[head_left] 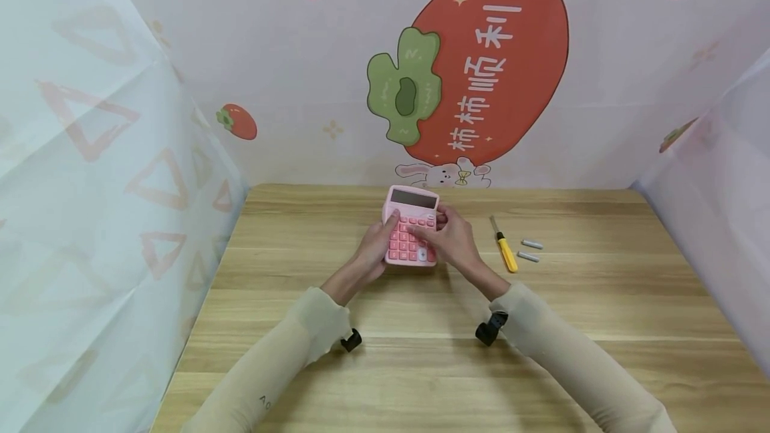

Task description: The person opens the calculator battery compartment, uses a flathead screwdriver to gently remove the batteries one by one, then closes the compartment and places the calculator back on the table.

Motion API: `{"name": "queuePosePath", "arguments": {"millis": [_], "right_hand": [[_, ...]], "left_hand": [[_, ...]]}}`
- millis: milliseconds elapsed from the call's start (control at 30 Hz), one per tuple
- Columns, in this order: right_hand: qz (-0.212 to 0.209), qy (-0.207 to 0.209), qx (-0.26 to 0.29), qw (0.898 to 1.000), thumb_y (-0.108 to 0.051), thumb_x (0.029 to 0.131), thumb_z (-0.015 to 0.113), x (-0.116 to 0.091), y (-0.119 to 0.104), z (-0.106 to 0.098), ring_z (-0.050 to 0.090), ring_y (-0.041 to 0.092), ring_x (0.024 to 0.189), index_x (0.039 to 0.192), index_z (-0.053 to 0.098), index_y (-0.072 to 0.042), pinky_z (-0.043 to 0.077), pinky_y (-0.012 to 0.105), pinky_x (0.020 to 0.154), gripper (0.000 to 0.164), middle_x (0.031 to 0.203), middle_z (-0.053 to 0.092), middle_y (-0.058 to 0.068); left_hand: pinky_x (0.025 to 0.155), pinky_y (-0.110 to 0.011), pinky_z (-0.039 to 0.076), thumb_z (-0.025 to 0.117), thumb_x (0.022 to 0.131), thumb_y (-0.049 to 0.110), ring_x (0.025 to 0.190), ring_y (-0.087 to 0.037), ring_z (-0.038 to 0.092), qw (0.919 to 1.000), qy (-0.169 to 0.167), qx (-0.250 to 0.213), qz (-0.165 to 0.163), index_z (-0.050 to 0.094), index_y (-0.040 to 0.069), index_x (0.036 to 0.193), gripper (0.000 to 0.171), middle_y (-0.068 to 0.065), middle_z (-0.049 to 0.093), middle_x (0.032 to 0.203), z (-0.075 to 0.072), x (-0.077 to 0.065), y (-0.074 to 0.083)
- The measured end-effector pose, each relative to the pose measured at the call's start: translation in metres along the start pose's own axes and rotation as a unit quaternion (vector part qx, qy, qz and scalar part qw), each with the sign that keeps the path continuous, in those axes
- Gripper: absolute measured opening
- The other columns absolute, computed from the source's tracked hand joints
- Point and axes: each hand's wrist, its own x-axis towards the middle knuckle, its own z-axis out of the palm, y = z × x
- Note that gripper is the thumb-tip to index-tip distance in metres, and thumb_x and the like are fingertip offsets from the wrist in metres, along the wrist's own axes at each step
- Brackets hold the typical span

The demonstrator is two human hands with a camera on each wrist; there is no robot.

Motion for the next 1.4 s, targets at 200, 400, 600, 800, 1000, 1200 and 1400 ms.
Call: {"name": "queuePosePath", "arguments": {"millis": [200, 400, 600, 800, 1000, 1200, 1400], "right_hand": [[0.017, -0.006, -0.006, 1.0, -0.043, 0.088, 0.088, 0.001, 0.002, -0.003, 0.069, 0.03, 0.103, 0.153, 0.047, -0.002, 0.062, 0.036, 0.082, 0.088, 0.123, 0.069, 0.018], [0.028, -0.024, -0.008, 0.999, -0.047, 0.087, 0.088, 0.003, 0.007, -0.006, 0.067, 0.028, 0.099, 0.149, 0.049, -0.001, 0.059, 0.033, 0.08, 0.086, 0.12, 0.067, 0.017], [0.033, -0.042, 0.0, 0.999, -0.048, 0.089, 0.086, 0.003, 0.01, -0.01, 0.064, 0.025, 0.099, 0.143, 0.055, -0.002, 0.056, 0.032, 0.083, 0.077, 0.12, 0.068, 0.014], [0.024, -0.047, -0.014, 0.999, -0.044, 0.091, 0.084, 0.005, 0.009, -0.013, 0.066, 0.024, 0.096, 0.139, 0.059, -0.001, 0.058, 0.031, 0.08, 0.069, 0.114, 0.069, 0.014], [0.025, -0.051, -0.027, 0.998, -0.046, 0.092, 0.083, 0.006, 0.011, -0.015, 0.064, 0.025, 0.097, 0.138, 0.06, -0.002, 0.057, 0.03, 0.079, 0.068, 0.114, 0.069, 0.013], [0.016, -0.053, -0.026, 0.998, -0.043, 0.095, 0.081, 0.007, 0.013, -0.016, 0.063, 0.024, 0.094, 0.135, 0.063, -0.004, 0.055, 0.029, 0.075, 0.059, 0.112, 0.069, 0.013], [0.012, -0.057, -0.03, 0.998, -0.04, 0.096, 0.08, 0.008, 0.017, -0.018, 0.06, 0.024, 0.093, 0.134, 0.065, -0.005, 0.052, 0.027, 0.072, 0.053, 0.11, 0.068, 0.013]], "left_hand": [[0.094, -0.04, 0.063, 0.042, 0.115, 0.043, 0.125, -0.038, 0.068, 1.0, 0.002, 0.001, -0.007, 0.047, -0.007, 0.149, 0.061, -0.029, 0.064, 0.138, 0.001, 0.001, 0.0], [0.092, -0.041, 0.063, 0.043, 0.115, 0.039, 0.12, -0.037, 0.071, 0.9999, -0.009, 0.013, -0.004, 0.044, -0.004, 0.153, 0.057, -0.027, 0.066, 0.136, -0.001, 0.002, -0.001], [0.089, -0.038, 0.064, 0.048, 0.114, 0.037, 0.109, -0.028, 0.074, 0.9989, 0.007, 0.046, -0.004, 0.045, 0.001, 0.155, 0.055, -0.021, 0.068, 0.131, -0.003, 0.003, -0.002], [0.087, -0.03, 0.063, 0.053, 0.112, 0.035, 0.104, -0.019, 0.073, 0.9961, 0.028, 0.084, -0.009, 0.05, 0.004, 0.153, 0.051, -0.015, 0.07, 0.126, -0.006, 0.005, -0.003], [0.088, -0.029, 0.063, 0.057, 0.111, 0.033, 0.106, -0.018, 0.072, 0.9954, 0.034, 0.088, -0.013, 0.048, 0.003, 0.154, 0.053, -0.014, 0.07, 0.127, -0.009, 0.008, -0.005], [0.087, -0.029, 0.063, 0.06, 0.11, 0.03, 0.104, -0.017, 0.071, 0.9929, 0.045, 0.109, -0.017, 0.048, 0.002, 0.154, 0.053, -0.015, 0.07, 0.127, -0.013, 0.009, -0.006], [0.088, -0.029, 0.063, 0.058, 0.111, 0.025, 0.107, -0.019, 0.073, 0.993, 0.042, 0.109, -0.016, 0.047, -0.001, 0.156, 0.053, -0.017, 0.072, 0.129, -0.017, 0.009, -0.006]]}}
